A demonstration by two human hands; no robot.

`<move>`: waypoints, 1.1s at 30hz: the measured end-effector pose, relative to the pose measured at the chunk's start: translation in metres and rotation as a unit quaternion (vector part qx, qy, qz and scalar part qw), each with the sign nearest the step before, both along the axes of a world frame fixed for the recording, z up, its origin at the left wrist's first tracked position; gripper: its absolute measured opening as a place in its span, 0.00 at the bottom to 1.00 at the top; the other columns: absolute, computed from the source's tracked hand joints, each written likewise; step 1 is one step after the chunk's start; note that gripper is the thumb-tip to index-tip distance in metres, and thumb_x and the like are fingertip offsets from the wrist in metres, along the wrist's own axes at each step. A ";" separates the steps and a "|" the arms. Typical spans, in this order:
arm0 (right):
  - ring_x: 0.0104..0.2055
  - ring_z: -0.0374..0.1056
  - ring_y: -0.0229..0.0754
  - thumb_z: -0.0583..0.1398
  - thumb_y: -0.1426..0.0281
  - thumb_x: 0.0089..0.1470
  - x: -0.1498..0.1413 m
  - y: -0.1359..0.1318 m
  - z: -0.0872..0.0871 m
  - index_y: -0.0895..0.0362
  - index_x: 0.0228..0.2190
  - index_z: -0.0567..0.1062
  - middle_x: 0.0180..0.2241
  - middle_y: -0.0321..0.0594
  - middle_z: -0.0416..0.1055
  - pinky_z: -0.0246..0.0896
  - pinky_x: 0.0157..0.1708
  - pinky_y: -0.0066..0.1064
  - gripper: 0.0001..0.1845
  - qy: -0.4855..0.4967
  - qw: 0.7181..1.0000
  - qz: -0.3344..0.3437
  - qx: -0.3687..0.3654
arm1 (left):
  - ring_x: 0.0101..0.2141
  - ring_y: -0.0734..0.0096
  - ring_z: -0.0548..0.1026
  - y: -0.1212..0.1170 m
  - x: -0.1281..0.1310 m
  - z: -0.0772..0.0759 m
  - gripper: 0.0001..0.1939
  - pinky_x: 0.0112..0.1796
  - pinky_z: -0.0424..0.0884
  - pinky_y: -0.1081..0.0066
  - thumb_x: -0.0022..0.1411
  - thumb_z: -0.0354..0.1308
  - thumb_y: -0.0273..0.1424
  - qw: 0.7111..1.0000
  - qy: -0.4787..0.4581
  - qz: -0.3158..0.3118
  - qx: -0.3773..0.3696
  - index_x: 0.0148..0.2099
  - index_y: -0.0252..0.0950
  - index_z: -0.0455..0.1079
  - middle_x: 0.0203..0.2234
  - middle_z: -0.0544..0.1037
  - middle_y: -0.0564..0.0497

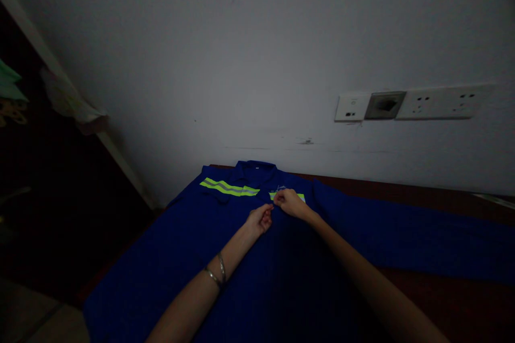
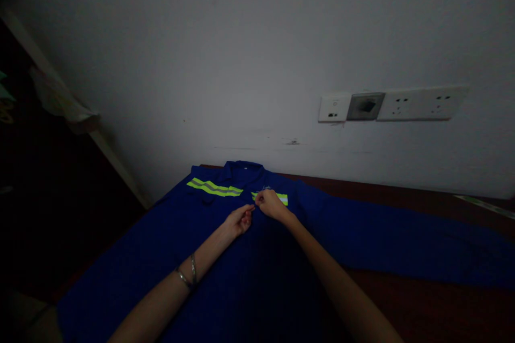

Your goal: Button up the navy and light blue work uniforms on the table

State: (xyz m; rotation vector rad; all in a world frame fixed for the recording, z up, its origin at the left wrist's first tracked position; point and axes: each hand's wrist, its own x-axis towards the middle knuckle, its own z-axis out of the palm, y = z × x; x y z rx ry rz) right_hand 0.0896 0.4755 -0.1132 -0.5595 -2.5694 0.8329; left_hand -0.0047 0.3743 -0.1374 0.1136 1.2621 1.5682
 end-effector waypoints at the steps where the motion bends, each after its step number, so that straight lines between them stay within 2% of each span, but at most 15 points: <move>1: 0.27 0.67 0.38 0.53 0.81 0.41 0.000 0.000 0.000 0.62 0.24 0.76 0.25 0.43 0.74 0.54 0.27 0.23 0.12 -0.001 1.000 0.001 0.002 | 0.09 0.90 0.54 0.000 0.001 0.001 0.08 0.13 0.52 0.85 0.55 0.53 0.21 1.000 -0.008 0.010 -0.010 0.24 0.28 0.64 0.10 0.60 0.59; 8: 0.27 0.67 0.38 0.53 0.80 0.40 0.001 -0.001 0.001 0.62 0.24 0.76 0.25 0.42 0.74 0.55 0.26 0.23 0.12 0.006 1.000 -0.001 -0.014 | 0.09 0.90 0.52 -0.003 0.010 0.007 0.08 0.15 0.57 0.84 0.55 0.52 0.19 0.999 -0.010 0.042 -0.003 0.23 0.29 0.64 0.09 0.59 0.61; 16: 0.27 0.66 0.37 0.53 0.80 0.41 0.000 -0.001 -0.004 0.61 0.24 0.75 0.25 0.41 0.73 0.54 0.27 0.23 0.11 0.032 0.999 -0.015 -0.012 | 0.10 0.88 0.55 -0.004 0.013 0.002 0.07 0.19 0.65 0.80 0.51 0.56 0.21 0.997 0.021 0.071 0.026 0.23 0.29 0.63 0.10 0.60 0.60; 33: 0.28 0.67 0.38 0.53 0.80 0.41 -0.006 0.000 -0.013 0.61 0.24 0.75 0.26 0.41 0.73 0.55 0.28 0.23 0.12 0.025 0.999 -0.042 -0.008 | 0.12 0.88 0.56 -0.004 0.013 -0.008 0.09 0.23 0.70 0.76 0.47 0.59 0.22 0.995 0.047 0.076 0.047 0.20 0.30 0.62 0.11 0.60 0.60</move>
